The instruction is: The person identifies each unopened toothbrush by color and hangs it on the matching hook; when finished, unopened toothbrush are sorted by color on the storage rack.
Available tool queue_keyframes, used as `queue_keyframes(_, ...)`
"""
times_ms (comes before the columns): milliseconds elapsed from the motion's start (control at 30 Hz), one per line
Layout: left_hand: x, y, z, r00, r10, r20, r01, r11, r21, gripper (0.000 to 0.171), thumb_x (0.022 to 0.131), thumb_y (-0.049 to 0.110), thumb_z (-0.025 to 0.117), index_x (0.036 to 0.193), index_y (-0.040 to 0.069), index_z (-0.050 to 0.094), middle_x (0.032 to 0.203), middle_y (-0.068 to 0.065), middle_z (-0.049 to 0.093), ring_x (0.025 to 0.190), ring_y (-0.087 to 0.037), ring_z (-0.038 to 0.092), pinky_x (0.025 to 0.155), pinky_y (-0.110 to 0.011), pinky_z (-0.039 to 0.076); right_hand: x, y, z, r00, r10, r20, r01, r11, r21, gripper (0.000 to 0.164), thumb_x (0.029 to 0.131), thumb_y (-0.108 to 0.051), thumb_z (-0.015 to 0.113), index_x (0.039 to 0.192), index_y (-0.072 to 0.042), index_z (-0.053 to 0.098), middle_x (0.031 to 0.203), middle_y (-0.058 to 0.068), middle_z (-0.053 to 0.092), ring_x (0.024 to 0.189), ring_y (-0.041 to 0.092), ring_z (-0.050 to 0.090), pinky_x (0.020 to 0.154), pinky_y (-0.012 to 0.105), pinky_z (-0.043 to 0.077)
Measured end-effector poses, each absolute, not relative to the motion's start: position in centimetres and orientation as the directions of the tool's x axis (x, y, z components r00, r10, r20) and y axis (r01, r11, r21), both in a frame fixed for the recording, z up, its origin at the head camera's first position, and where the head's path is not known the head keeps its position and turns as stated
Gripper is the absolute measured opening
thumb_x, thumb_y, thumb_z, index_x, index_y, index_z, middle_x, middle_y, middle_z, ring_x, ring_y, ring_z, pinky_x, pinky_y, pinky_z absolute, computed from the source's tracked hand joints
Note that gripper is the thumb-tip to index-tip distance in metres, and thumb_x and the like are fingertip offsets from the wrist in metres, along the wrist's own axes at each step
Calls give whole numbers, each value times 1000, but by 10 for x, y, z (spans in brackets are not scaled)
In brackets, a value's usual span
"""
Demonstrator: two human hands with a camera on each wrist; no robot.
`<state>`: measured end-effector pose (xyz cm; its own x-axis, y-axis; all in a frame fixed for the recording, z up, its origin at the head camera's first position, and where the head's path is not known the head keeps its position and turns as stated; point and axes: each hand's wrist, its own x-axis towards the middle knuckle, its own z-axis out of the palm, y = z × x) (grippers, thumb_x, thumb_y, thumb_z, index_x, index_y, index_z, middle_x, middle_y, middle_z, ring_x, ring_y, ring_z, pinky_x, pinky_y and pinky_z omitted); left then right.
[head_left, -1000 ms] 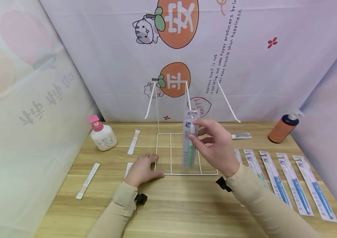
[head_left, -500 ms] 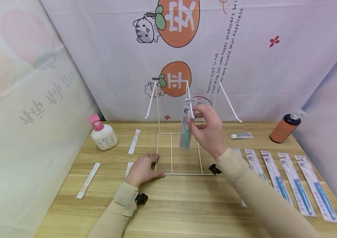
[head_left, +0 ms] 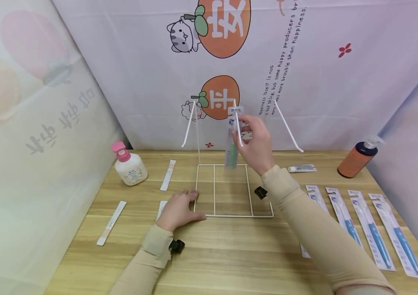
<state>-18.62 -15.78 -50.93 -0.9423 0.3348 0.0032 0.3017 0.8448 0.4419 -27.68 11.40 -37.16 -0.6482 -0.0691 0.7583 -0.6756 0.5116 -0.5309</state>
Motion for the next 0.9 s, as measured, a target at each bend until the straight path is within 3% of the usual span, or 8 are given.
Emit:
queue_keyframes(300, -187, -157, -508, -944, 329, -15, 285, 840, 463, 91, 80, 54, 94, 153, 8, 63, 159, -13, 55, 149, -40, 49, 124, -61, 32, -298, 111, -372, -678, -46, 734, -637, 536, -554, 39, 97, 1, 76, 133, 2, 62, 123, 19, 63, 100, 29, 72, 72, 36, 65)
queue_keyframes(900, -187, -157, -510, -945, 326, -9, 287, 845, 450, 92, 78, 53, 95, 152, 8, 64, 159, -12, 55, 149, -39, 49, 124, -60, 33, -310, 108, -374, -686, -56, 726, -629, 546, -553, 42, 98, 1, 75, 137, 2, 58, 129, 20, 62, 106, 32, 71, 82, 39, 65)
